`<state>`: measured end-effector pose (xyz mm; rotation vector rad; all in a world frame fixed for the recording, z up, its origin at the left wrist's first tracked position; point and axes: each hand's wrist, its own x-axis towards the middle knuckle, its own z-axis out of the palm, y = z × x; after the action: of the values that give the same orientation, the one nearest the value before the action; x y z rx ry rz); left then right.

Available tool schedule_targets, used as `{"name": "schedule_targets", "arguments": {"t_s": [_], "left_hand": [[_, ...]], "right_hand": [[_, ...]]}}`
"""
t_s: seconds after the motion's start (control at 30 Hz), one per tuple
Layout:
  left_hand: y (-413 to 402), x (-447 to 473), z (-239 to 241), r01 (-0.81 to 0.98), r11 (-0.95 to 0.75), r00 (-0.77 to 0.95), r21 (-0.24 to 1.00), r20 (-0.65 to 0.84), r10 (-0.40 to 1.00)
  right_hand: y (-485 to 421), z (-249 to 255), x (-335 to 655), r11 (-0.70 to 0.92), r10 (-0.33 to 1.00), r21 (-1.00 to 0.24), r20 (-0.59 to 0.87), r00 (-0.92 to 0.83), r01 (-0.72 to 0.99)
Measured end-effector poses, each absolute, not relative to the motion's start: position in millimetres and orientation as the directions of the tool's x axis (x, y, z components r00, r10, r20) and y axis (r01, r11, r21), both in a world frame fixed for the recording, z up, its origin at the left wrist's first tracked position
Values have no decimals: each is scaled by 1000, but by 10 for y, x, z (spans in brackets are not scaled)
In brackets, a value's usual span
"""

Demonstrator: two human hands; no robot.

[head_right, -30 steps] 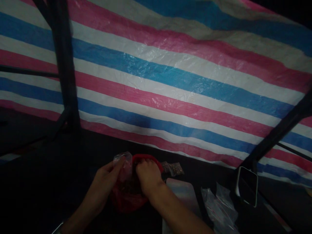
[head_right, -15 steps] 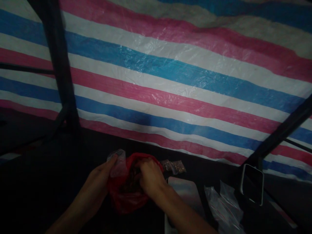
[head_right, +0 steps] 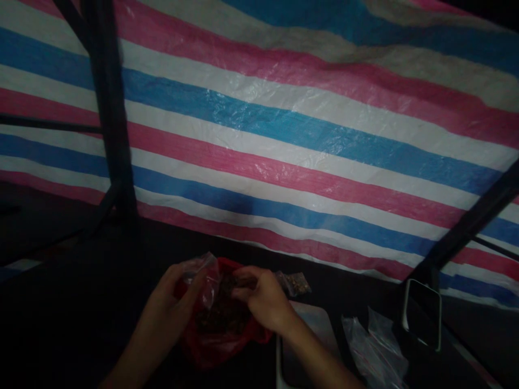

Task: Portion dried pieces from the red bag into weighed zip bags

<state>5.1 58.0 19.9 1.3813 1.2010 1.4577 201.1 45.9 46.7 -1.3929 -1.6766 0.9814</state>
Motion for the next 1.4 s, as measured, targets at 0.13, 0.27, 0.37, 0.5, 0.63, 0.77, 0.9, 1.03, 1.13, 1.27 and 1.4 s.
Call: {"name": "schedule_targets", "arguments": {"t_s": [0.13, 0.27, 0.37, 0.5, 0.63, 0.77, 0.9, 1.03, 1.13, 1.27, 1.4], "left_hand": [[501, 25, 157, 336, -467, -62, 818, 514, 856], [434, 67, 99, 618, -575, 92, 536, 677, 730], [408, 122, 71, 703, -575, 146, 418, 706, 693], [393, 190, 58, 704, -633, 235, 322, 735, 636], [376, 272, 31, 650, -680, 301, 341, 706, 641], [375, 360, -25, 595, -605, 225, 529, 613, 757], [414, 409, -57, 525, -517, 140, 676, 531, 836], [438, 427, -53, 517, -501, 119, 694, 522, 845], [422, 434, -30, 513, -507, 133, 692, 520, 844], [396, 424, 27, 483, -484, 144, 730, 479, 866], [387, 382, 44, 424, -458, 187, 781, 419, 888]], "right_hand": [[314, 679, 2139, 125, 987, -934, 83, -138, 334], [128, 982, 2164, 180, 981, -941, 153, -115, 286], [20, 1151, 2096, 225, 973, -924, 197, -120, 309], [-67, 1257, 1974, 321, 946, -753, 282, -159, 574], [-114, 1316, 1928, 396, 915, -536, 297, -273, 745], [-117, 1350, 1937, 412, 911, -488, 228, -343, 770], [-47, 1335, 1937, 388, 922, -407, 172, -348, 827], [49, 1303, 1922, 381, 923, -347, 201, -329, 857], [74, 1307, 1901, 419, 906, -368, 224, -358, 830], [42, 1311, 1892, 418, 906, -358, 224, -358, 835], [41, 1296, 1929, 464, 886, -421, 239, -398, 779]]}}
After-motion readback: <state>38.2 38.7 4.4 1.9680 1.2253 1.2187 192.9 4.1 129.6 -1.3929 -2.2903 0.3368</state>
